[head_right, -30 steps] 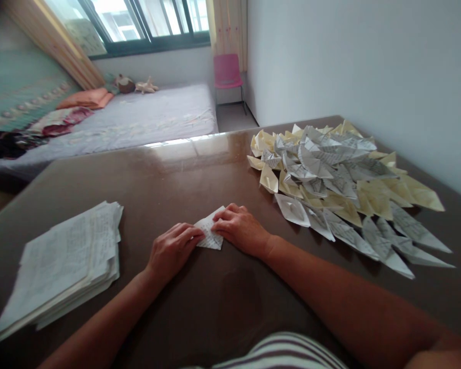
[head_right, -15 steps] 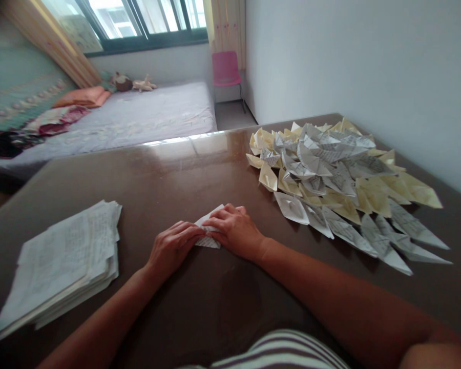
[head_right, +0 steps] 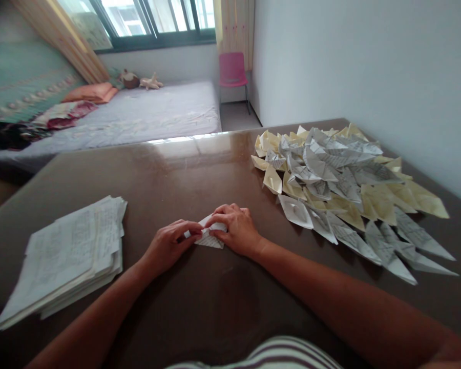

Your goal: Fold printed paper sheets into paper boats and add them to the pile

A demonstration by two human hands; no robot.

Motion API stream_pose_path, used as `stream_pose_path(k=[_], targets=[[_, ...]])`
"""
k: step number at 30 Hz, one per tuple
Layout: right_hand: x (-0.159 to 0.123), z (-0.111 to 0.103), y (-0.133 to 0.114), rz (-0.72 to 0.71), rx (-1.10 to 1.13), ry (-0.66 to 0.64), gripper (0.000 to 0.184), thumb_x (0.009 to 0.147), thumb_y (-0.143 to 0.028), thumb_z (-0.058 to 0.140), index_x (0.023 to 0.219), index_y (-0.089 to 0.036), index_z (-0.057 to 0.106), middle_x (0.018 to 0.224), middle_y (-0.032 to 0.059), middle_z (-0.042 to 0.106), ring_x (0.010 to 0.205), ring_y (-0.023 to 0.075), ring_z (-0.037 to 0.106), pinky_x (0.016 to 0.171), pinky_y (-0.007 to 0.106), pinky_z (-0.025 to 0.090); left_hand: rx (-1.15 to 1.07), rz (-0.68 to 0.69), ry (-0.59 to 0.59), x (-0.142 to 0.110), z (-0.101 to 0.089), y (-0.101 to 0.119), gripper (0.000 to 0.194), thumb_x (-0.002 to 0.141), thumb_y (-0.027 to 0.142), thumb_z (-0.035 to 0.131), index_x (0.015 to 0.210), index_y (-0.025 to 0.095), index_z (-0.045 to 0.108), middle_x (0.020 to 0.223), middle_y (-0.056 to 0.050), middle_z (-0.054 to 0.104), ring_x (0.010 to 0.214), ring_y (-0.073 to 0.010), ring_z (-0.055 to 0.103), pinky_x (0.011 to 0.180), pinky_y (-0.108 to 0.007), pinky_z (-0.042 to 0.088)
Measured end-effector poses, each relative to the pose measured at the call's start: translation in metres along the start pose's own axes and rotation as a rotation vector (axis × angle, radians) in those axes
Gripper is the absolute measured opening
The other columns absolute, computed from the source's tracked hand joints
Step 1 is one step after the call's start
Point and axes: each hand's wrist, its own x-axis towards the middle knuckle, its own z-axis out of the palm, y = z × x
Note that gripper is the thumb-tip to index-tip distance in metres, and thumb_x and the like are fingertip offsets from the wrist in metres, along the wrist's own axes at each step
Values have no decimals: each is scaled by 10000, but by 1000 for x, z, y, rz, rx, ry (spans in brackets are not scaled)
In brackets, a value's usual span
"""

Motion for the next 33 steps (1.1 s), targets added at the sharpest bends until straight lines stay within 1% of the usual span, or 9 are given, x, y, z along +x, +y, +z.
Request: stream_pose_path(k=[5, 9, 13, 18, 24, 27, 30, 31, 33], targets=[[3, 6, -2, 44, -25, 18, 92, 803, -383, 692, 828, -295, 699, 1097, -8, 635, 1018, 211, 521, 841, 394, 303, -5, -6, -7, 0, -1, 0, 145, 868, 285, 585, 979, 232, 663, 867, 9, 668, 792, -124, 613, 723, -225, 468], [2, 11, -3, 63, -41, 65, 103, 832, -367, 658, 815, -269, 682, 1081, -3, 646, 1014, 211, 521, 843, 403, 293, 18, -26, -46, -3, -9, -1, 197, 840, 307, 619, 1017, 225, 648, 823, 10, 645, 763, -130, 591, 717, -240, 470], [1, 12, -3, 55, -26, 81, 102, 840, -339, 645, 809, -245, 668, 1085, 18, 652, 1006, 214, 524, 844, 403, 297, 34, -44, -68, -5, -12, -4, 196, 849, 328, 600, 1010, 222, 640, 804, 8, 638, 761, -138, 579, 713, -254, 466], [1, 13, -4, 62, -40, 91, 91, 834, -324, 648, 801, -239, 658, 1088, 14, 651, 1011, 214, 524, 855, 408, 300, 70, -55, -75, -3, -11, -1, 171, 860, 284, 557, 1006, 222, 620, 803, 7, 620, 758, -145, 574, 682, -257, 456], [1, 16, -3, 55, -67, 110, 98, 811, -317, 667, 780, -229, 637, 1095, 27, 643, 998, 220, 522, 849, 409, 310, 180, -52, -43, -4, -5, 5, 125, 858, 240, 529, 958, 218, 600, 797, -5, 603, 781, -172, 550, 704, -291, 448], [1, 16, -4, 54, -64, 113, 95, 812, -310, 665, 781, -228, 629, 1093, 25, 643, 1002, 219, 521, 842, 405, 310, 243, -47, -20, -7, -2, 6, 128, 888, 253, 508, 973, 213, 596, 845, -24, 601, 824, -187, 547, 739, -317, 466], [1, 16, -4, 60, -69, 107, 115, 810, -322, 671, 775, -226, 618, 1090, 20, 642, 1002, 217, 522, 834, 400, 309, 330, 74, 63, -13, 1, 10, 197, 926, 234, 461, 1064, 206, 599, 1009, -68, 601, 967, -214, 527, 846, -358, 476], [1, 15, -4, 59, -72, 107, 122, 811, -326, 671, 774, -224, 615, 1089, 22, 642, 998, 216, 522, 832, 399, 309, 351, 146, 70, -15, 2, 13, 229, 936, 219, 442, 1105, 209, 596, 1062, -76, 597, 1010, -218, 516, 881, -366, 473], [1, 15, -4, 55, -77, 108, 126, 812, -326, 671, 776, -221, 612, 1086, 26, 641, 992, 216, 522, 830, 397, 310, 376, 291, 25, -19, 5, 19, 288, 948, 194, 411, 1184, 211, 576, 1122, -80, 597, 1055, -218, 511, 923, -374, 473]])
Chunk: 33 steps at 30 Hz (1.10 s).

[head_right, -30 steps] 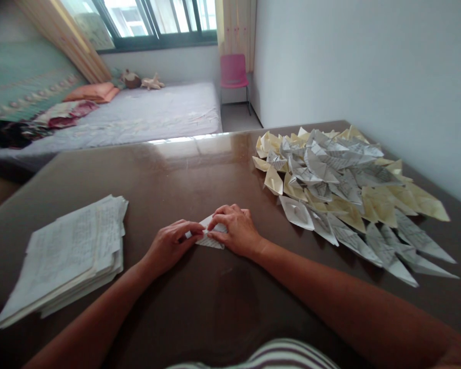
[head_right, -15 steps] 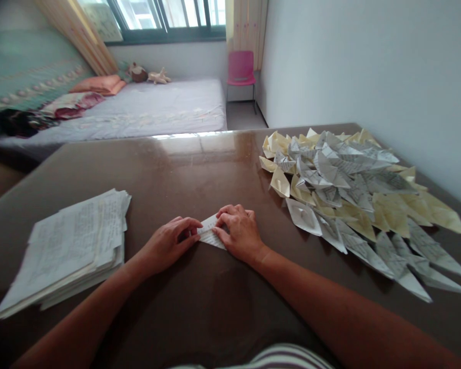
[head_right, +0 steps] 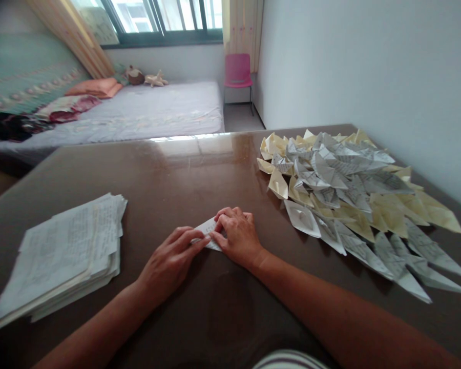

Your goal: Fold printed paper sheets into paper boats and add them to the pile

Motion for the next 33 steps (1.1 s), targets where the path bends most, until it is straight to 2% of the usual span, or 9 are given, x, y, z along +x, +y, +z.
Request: stream_pose_path(k=[3, 7, 11, 15, 17, 21, 26, 30, 33], targets=[[1, 0, 1, -3, -8, -2, 117, 810, -314, 676, 781, -223, 609, 1080, 15, 637, 992, 209, 522, 824, 389, 312, 32, 104, -90, -3, 0, 10, 350, 951, 192, 395, 1279, 178, 517, 1154, -89, 597, 1085, -220, 529, 954, -379, 482], [1, -1, 1, -9, -15, -4, 115, 815, -300, 668, 774, -217, 600, 1077, 18, 632, 989, 206, 520, 819, 386, 310, 123, 107, -149, -11, 4, 18, 436, 922, 132, 406, 1356, 141, 447, 1273, -123, 526, 1210, -251, 467, 1036, -389, 433], [1, 0, -1, 10, -16, 10, 96, 815, -262, 657, 780, -212, 583, 1061, 19, 632, 986, 203, 521, 831, 387, 311, 164, 87, -170, -16, 10, 19, 516, 880, 103, 451, 1384, 214, 430, 1341, -135, 448, 1268, -295, 393, 1035, -438, 428], [2, 0, 0, 10, 7, 13, 85, 816, -275, 653, 795, -218, 593, 1034, 13, 639, 977, 209, 533, 835, 387, 323, 145, 67, -205, -14, 7, 20, 555, 865, 120, 506, 1387, 288, 424, 1333, -113, 435, 1240, -291, 391, 1018, -449, 446], [5, -3, 5, 14, 73, 45, 37, 853, -262, 601, 859, -226, 602, 1017, 19, 638, 940, 195, 552, 818, 369, 351, 141, 64, -220, -11, 3, 20, 561, 863, 121, 515, 1385, 307, 425, 1312, -108, 448, 1220, -286, 400, 994, -452, 466], [11, -14, 20, 26, 103, 156, 181, 926, -239, 474, 1071, -212, 579, 1068, 62, 631, 946, 187, 556, 808, 344, 404, 146, 62, -232, -7, -2, 18, 575, 852, 104, 523, 1378, 322, 438, 1285, -111, 476, 1190, -289, 425, 931, -452, 505], [12, -28, 26, -74, -189, -3, 418, 867, -427, 593, 1239, -245, 539, 1215, 85, 592, 1127, 269, 477, 858, 411, 379, 119, 39, -175, -7, 0, 12, 476, 884, 151, 511, 1313, 358, 508, 1252, -79, 528, 1134, -271, 477, 880, -439, 517], [12, -36, 22, -73, -217, -143, 312, 849, -444, 617, 1084, -239, 608, 1032, 52, 624, 1002, 227, 529, 790, 363, 389, 97, 38, -74, -6, 1, 13, 339, 903, 180, 489, 1197, 308, 598, 1225, -61, 567, 1136, -263, 487, 895, -435, 496], [13, -41, 20, -57, -227, -168, 280, 807, -448, 665, 973, -229, 618, 1032, 46, 606, 1018, 223, 520, 779, 336, 389, 91, 11, -29, -2, 0, 21, 218, 907, 252, 515, 1089, 261, 634, 1189, -51, 594, 1124, -254, 503, 909, -427, 487]])
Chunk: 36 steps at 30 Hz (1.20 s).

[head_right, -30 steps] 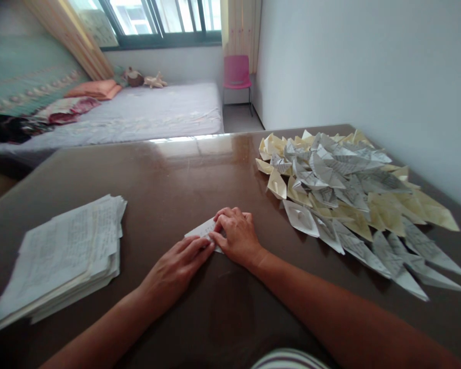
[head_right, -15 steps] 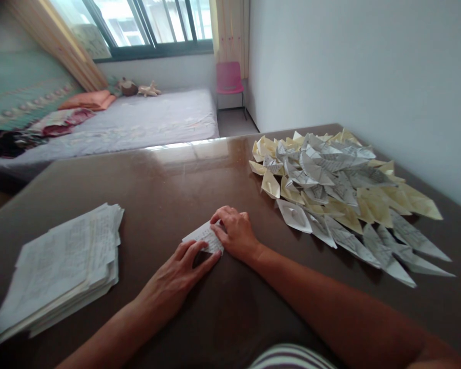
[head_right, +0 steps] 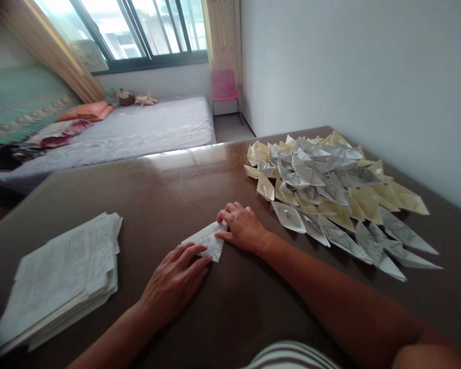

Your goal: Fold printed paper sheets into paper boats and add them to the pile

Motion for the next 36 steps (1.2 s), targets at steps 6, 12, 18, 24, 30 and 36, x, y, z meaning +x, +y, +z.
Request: stream_pose_path(k=[6, 12, 18, 24, 30, 36], targets=[[-5, -10, -11, -8, -93, -89, 313, 813, -451, 644, 989, -201, 577, 985, 64, 653, 908, 220, 607, 715, 298, 413, 25, -105, -54, 10, 0, 17, 329, 834, 443, 616, 1045, 190, 607, 1148, -81, 608, 1065, -268, 539, 867, -429, 510], [-13, -20, -27, 58, -174, -246, 295, 825, -465, 601, 955, -199, 608, 828, 79, 715, 755, 250, 676, 578, 273, 391, 105, -38, -35, 8, -2, 13, 191, 893, 256, 556, 1076, 250, 609, 1118, -30, 630, 1065, -247, 543, 841, -402, 511], [-15, -23, -26, -82, 247, -587, 253, 872, -398, 536, 810, -188, 665, 656, 13, 699, 622, 136, 644, 544, 205, 379, 190, 21, -173, 5, -15, 4, 286, 891, 212, 560, 1170, 260, 598, 1189, -39, 622, 1062, -235, 551, 778, -353, 538], [1, -8, -1, -80, 273, 12, 252, 927, -257, 473, 1102, -163, 629, 1039, 75, 698, 916, 162, 607, 779, 266, 437, 205, 20, -178, 4, -13, 3, 306, 884, 162, 551, 1181, 215, 599, 1238, -58, 610, 1053, -224, 563, 790, -328, 564], [7, 14, 5, -307, 83, 34, 339, 965, -267, 443, 1287, -312, 540, 1266, 29, 610, 1190, 206, 454, 952, 386, 328, 174, -28, -74, 1, -2, 19, 301, 884, 370, 559, 1097, 172, 638, 1223, -93, 628, 1084, -276, 574, 840, -403, 554], [-2, -1, -6, -210, -15, -48, 202, 918, -355, 538, 1043, -263, 666, 1060, 44, 653, 975, 183, 560, 801, 307, 357, 155, -96, -64, 0, -5, 28, 572, 815, 568, 575, 1188, 135, 593, 1299, -141, 579, 1177, -326, 530, 885, -447, 528]])
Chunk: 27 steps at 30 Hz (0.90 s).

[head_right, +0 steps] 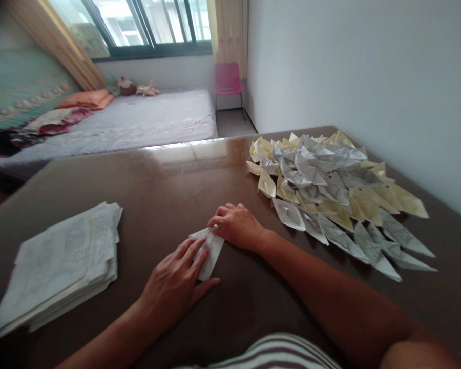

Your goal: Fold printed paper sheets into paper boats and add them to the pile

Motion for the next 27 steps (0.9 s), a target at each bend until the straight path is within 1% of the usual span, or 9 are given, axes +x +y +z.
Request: stream_pose_path(k=[3, 6, 9, 12, 16, 18, 20, 23, 27], targets=[[-4, -6, -4, 79, 34, -70, 204, 894, -382, 566, 1005, -227, 640, 955, 24, 665, 789, 141, 589, 701, 259, 363, -10, 13, -20, 2, -3, -5, 434, 839, 445, 601, 1165, 157, 600, 1294, -118, 582, 1183, -300, 529, 921, -433, 509], [-7, -8, -9, 102, 53, -124, 198, 888, -381, 572, 1005, -231, 627, 900, 6, 665, 729, 128, 587, 669, 246, 364, 20, 28, -42, 3, -5, -13, 273, 882, 288, 556, 1121, 172, 619, 1246, -93, 613, 1154, -273, 548, 910, -414, 517], [-8, -8, -11, 63, 36, -100, 192, 913, -347, 535, 1046, -250, 633, 1011, 27, 641, 841, 144, 587, 723, 255, 394, 55, 52, -109, 2, -7, -20, 271, 891, 217, 520, 1141, 164, 613, 1233, -93, 620, 1121, -261, 564, 858, -384, 546], [-10, -10, -12, -59, 18, -92, 226, 896, -322, 552, 1092, -250, 636, 1143, 55, 601, 1017, 187, 536, 851, 308, 420, 100, 75, -198, -2, -11, -25, 337, 868, 127, 504, 1193, 147, 590, 1276, -105, 596, 1123, -252, 564, 826, -341, 563], [-16, -16, -16, -198, 25, -185, 511, 761, -383, 690, 1230, -218, 572, 1247, 91, 556, 1110, 244, 478, 927, 391, 435, 139, 118, -240, -4, -17, -24, 393, 870, 67, 434, 1233, 127, 572, 1299, -127, 582, 1134, -251, 564, 878, -349, 548], [-19, -18, -20, -209, 12, -200, 586, 731, -318, 706, 1279, -203, 533, 1298, 106, 524, 1134, 251, 460, 940, 404, 440, 126, 128, -222, -2, -17, -22, 409, 877, 66, 415, 1256, 133, 555, 1329, -123, 559, 1141, -243, 560, 908, -350, 534], [-19, -19, -23, -188, -2, -191, 592, 732, -241, 680, 1299, -200, 514, 1335, 105, 501, 1143, 247, 458, 951, 405, 440, 107, 105, -178, 1, -15, -24, 431, 882, 69, 414, 1293, 143, 523, 1368, -114, 525, 1157, -230, 546, 933, -339, 520], [-15, -14, -23, -154, 0, -154, 588, 751, -208, 650, 1318, -211, 494, 1363, 88, 484, 1159, 236, 462, 961, 391, 443, 71, 71, -78, 6, -6, -33, 440, 887, 76, 428, 1317, 145, 495, 1360, -113, 526, 1165, -226, 532, 946, -337, 510], [-6, 0, -16, -96, -2, -37, 441, 852, -200, 563, 1291, -217, 521, 1333, 64, 521, 1144, 207, 485, 961, 352, 442, -6, 55, 70, 14, 9, -50, 418, 906, 101, 437, 1322, 131, 473, 1223, -122, 594, 1117, -222, 547, 916, -328, 514]])
